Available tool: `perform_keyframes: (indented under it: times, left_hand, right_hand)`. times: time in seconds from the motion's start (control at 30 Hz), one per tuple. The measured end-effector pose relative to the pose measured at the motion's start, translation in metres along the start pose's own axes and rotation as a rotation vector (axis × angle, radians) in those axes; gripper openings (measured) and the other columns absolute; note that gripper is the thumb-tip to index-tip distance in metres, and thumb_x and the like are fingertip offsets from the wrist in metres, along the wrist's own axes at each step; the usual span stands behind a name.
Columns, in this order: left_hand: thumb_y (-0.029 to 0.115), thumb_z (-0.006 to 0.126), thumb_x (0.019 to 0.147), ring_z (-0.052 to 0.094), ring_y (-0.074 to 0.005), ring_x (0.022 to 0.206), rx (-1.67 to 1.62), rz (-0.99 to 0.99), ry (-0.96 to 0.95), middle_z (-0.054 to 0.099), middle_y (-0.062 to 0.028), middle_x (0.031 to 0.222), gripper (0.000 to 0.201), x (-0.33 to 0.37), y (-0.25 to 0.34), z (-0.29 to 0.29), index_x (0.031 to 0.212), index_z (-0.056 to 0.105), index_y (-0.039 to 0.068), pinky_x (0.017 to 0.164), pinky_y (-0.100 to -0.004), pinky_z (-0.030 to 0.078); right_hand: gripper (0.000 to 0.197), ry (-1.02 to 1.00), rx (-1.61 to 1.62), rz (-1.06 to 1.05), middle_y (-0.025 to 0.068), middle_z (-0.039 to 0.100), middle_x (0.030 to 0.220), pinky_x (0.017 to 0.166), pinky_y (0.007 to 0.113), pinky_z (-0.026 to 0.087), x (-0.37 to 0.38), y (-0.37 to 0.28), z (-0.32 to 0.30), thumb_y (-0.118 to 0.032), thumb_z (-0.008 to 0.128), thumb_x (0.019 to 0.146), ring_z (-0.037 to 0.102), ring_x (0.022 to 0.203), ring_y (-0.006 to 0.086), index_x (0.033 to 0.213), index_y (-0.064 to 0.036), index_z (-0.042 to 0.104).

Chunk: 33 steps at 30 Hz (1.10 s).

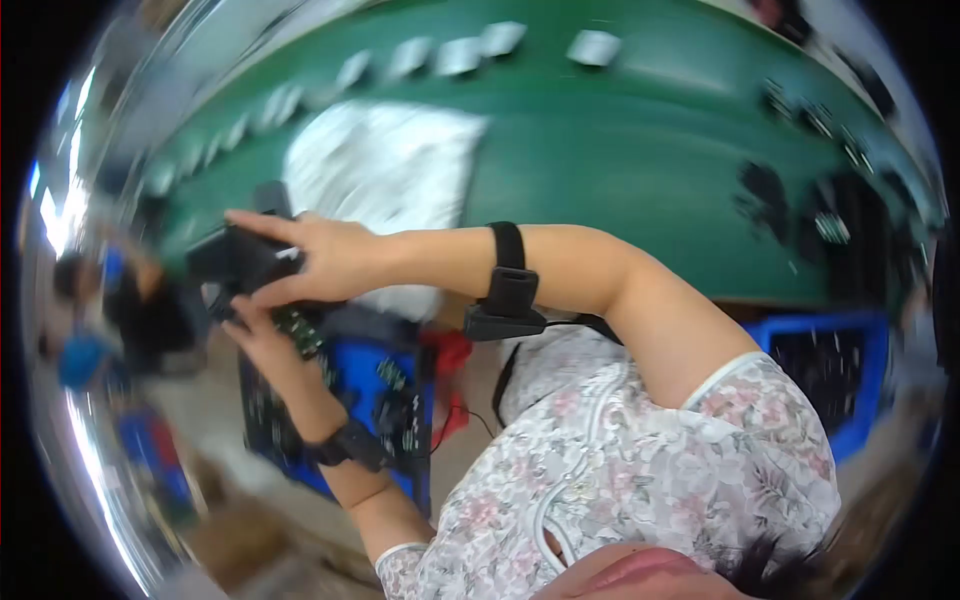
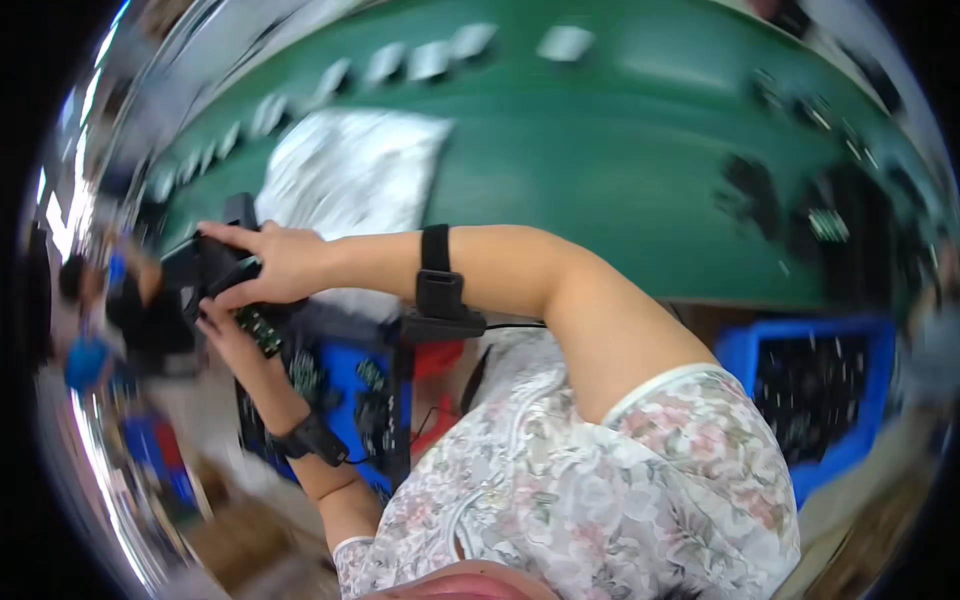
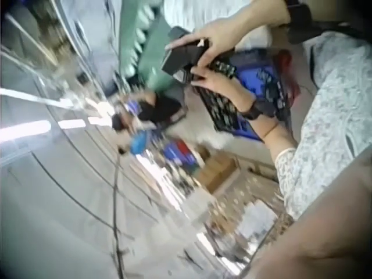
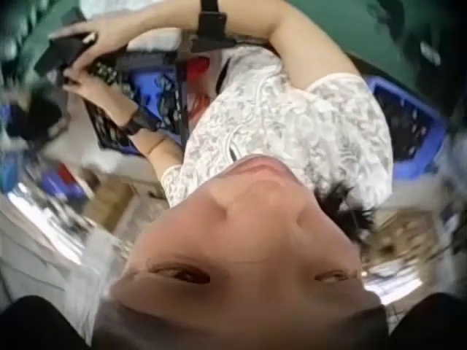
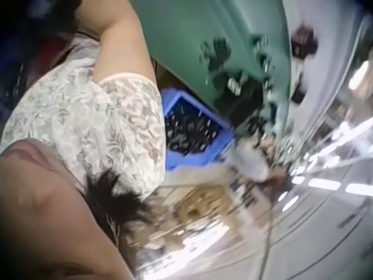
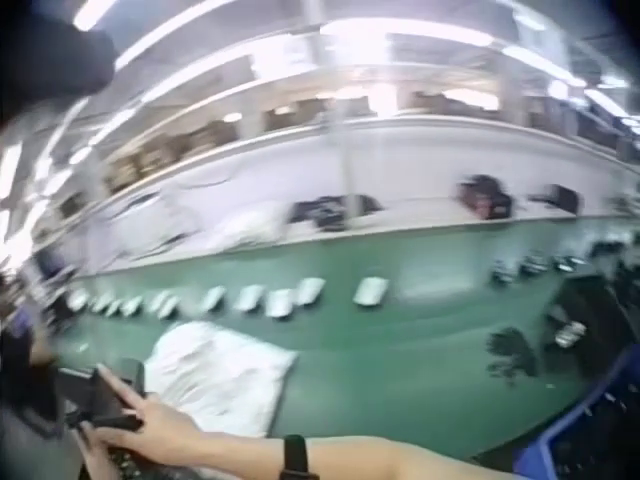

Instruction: Assembling small electronic components by placing circuit boards into plastic enclosures on a factory assembly line.

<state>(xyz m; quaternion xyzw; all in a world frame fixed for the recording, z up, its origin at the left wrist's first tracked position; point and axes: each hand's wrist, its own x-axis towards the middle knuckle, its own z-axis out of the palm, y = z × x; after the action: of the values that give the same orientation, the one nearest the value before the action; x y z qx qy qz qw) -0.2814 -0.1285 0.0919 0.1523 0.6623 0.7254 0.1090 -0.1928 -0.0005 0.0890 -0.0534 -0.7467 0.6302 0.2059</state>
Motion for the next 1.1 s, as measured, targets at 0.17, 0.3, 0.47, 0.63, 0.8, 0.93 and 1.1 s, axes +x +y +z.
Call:
perform_keyframes:
  times: [0.17,0.3,0.47,0.63,0.8,0.93,1.1]
  left_hand:
    - [0.036,0.059,0.091,0.058,-0.0269,0.103,-0.015,0.155,-0.614,0.05,-0.0191,0.125,0.069,0.005,-0.024,0.134,0.141,0.025,0.003,0.083,-0.0355,0.052]
    - [0.022,0.062,0.09,0.053,-0.0207,0.107,-0.198,0.063,-0.975,0.048,-0.0123,0.126,0.06,-0.058,-0.018,0.242,0.14,0.032,0.008,0.09,-0.0315,0.045]
    - [0.014,0.064,0.088,0.051,-0.0195,0.108,-0.517,0.227,-1.356,0.047,-0.0109,0.125,0.064,-0.156,-0.011,0.357,0.142,0.029,0.01,0.094,-0.0316,0.041]
    - [0.013,0.064,0.087,0.049,-0.0192,0.11,-0.659,-0.05,-1.487,0.045,-0.0101,0.127,0.069,-0.247,-0.036,0.428,0.144,0.025,0.013,0.094,-0.0313,0.042]
    - [0.029,0.06,0.092,0.045,-0.0197,0.116,-0.539,-0.211,-1.466,0.043,-0.0092,0.131,0.063,-0.332,-0.098,0.471,0.143,0.028,0.013,0.098,-0.0313,0.037]
    - [0.032,0.059,0.092,0.046,-0.0196,0.115,-0.484,-0.237,-1.507,0.045,-0.0094,0.129,0.06,-0.347,-0.117,0.478,0.141,0.03,0.012,0.098,-0.0312,0.038]
    - [0.027,0.064,0.089,0.05,-0.0193,0.11,-0.476,-0.22,-1.578,0.05,-0.0105,0.123,0.06,-0.361,-0.118,0.482,0.138,0.034,0.008,0.094,-0.0311,0.042]
  right_hand:
    - [0.09,0.628,-0.289,-0.045,0.0229,0.052,0.126,0.094,0.037,0.044,-0.074,0.006,-0.101,-0.042,0.075,0.074,0.055,0.112,0.0313,0.147,-0.0195,0.027]
    - [0.084,0.907,-0.254,-0.149,0.0141,0.058,0.119,0.087,0.028,0.047,-0.151,-0.015,-0.158,-0.019,0.076,0.079,0.056,0.105,0.0155,0.146,-0.0101,0.028]
    - [0.085,1.221,-0.565,-0.072,0.011,0.06,0.111,0.084,0.025,0.047,-0.253,-0.054,-0.223,-0.021,0.075,0.08,0.057,0.098,0.0125,0.146,-0.0024,0.025]
    - [0.084,1.372,-0.497,0.248,0.0133,0.055,0.118,0.095,0.028,0.041,-0.339,-0.067,-0.271,-0.031,0.075,0.078,0.052,0.11,0.0171,0.144,-0.0026,0.032]
    - [0.078,1.348,-0.623,0.332,0.0116,0.043,0.136,0.103,0.032,0.035,-0.435,-0.025,-0.324,-0.028,0.076,0.076,0.043,0.125,0.0219,0.142,-0.0096,0.037]
    - [0.067,1.337,-0.682,0.259,0.0086,0.042,0.137,0.104,0.035,0.035,-0.45,-0.014,-0.332,-0.024,0.073,0.079,0.043,0.125,0.022,0.138,-0.0183,0.044]
    - [0.057,1.377,-0.441,0.115,0.0064,0.048,0.131,0.098,0.03,0.038,-0.462,-0.017,-0.337,-0.012,0.068,0.083,0.048,0.119,0.0185,0.135,-0.0132,0.045]
